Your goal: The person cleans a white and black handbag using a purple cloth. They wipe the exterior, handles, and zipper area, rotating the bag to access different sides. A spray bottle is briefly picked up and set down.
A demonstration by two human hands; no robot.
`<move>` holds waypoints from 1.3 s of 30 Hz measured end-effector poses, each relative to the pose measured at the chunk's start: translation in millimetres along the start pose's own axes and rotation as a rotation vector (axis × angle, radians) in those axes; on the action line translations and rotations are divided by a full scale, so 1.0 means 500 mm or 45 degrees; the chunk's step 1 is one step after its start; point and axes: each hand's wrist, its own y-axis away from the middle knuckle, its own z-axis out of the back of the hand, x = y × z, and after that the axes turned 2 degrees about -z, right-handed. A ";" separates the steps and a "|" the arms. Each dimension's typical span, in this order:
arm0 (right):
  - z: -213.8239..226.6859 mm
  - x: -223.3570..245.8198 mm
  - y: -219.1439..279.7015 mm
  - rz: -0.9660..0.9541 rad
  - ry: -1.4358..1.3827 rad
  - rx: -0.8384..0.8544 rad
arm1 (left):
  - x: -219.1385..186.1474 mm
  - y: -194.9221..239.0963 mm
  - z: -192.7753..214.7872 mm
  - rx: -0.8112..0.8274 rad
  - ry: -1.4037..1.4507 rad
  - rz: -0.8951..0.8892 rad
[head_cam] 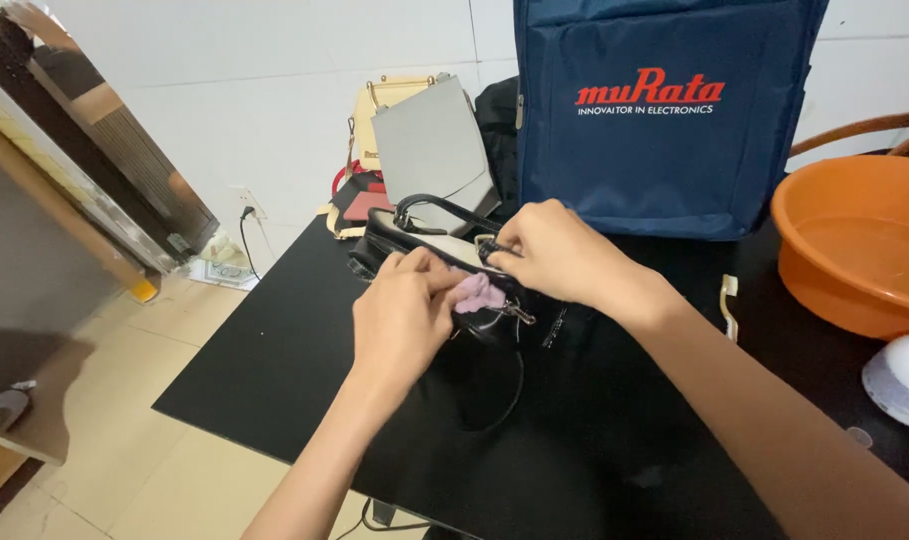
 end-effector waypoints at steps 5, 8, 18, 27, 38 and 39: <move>0.037 0.045 0.064 0.012 -0.055 0.104 | 0.015 0.006 -0.014 -0.078 0.037 0.062; 0.056 0.054 0.092 -0.021 -0.083 0.119 | 0.014 0.002 -0.019 -0.103 0.059 0.097; 0.003 -0.009 0.080 0.148 0.174 -0.108 | 0.018 -0.041 -0.017 -0.103 -0.152 0.071; 0.002 -0.017 0.079 0.110 0.131 -0.176 | 0.305 -0.192 -0.045 -0.347 -0.876 0.161; -0.033 -0.035 0.057 -0.111 0.024 -0.328 | 0.326 -0.025 0.063 -0.547 -0.355 0.317; -0.037 -0.023 0.060 -0.129 0.031 -0.322 | 0.290 -0.004 0.075 -0.601 -0.244 0.286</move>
